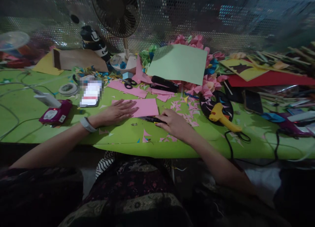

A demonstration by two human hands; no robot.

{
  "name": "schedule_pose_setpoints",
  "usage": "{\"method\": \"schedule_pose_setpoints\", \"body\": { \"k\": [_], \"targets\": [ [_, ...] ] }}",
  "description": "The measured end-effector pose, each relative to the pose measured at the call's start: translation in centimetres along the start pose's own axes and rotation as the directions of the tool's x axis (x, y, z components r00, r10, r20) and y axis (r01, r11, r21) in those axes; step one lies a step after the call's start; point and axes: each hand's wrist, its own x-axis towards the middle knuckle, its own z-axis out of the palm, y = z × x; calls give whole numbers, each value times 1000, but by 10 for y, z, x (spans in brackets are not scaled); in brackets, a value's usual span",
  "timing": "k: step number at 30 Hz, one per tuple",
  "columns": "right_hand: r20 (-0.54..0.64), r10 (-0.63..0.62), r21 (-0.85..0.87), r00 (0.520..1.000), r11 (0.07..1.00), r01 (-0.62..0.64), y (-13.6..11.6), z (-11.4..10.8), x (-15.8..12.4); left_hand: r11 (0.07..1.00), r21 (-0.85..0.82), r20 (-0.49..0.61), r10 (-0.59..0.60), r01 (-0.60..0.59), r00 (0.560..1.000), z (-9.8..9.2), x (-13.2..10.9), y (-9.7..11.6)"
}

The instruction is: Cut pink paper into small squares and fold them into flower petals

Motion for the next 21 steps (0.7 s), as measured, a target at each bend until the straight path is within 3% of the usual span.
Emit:
{"method": "schedule_pose_setpoints", "body": {
  "k": [9, 16, 18, 21],
  "targets": [
    [-22, -23, 9, 999, 1000, 23, -12, 6, 14, 1000, 4, -8, -6, 6, 1000, -2, -1, 1],
    [-8, 2, -30, 1000, 1000, -3, -12, 5, 7, 999, -38, -5, 0, 0, 1000, -3, 0, 2],
    [0, 8, -29, 1000, 1000, -8, -12, 5, 7, 995, -98, -47, 11, -16, 999, -7, 0, -1],
    [6, 14, -24, 1000, 1000, -13, -12, 4, 7, 982, -181, -193, -97, 62, 976, -18, -4, -13]
  ]
}}
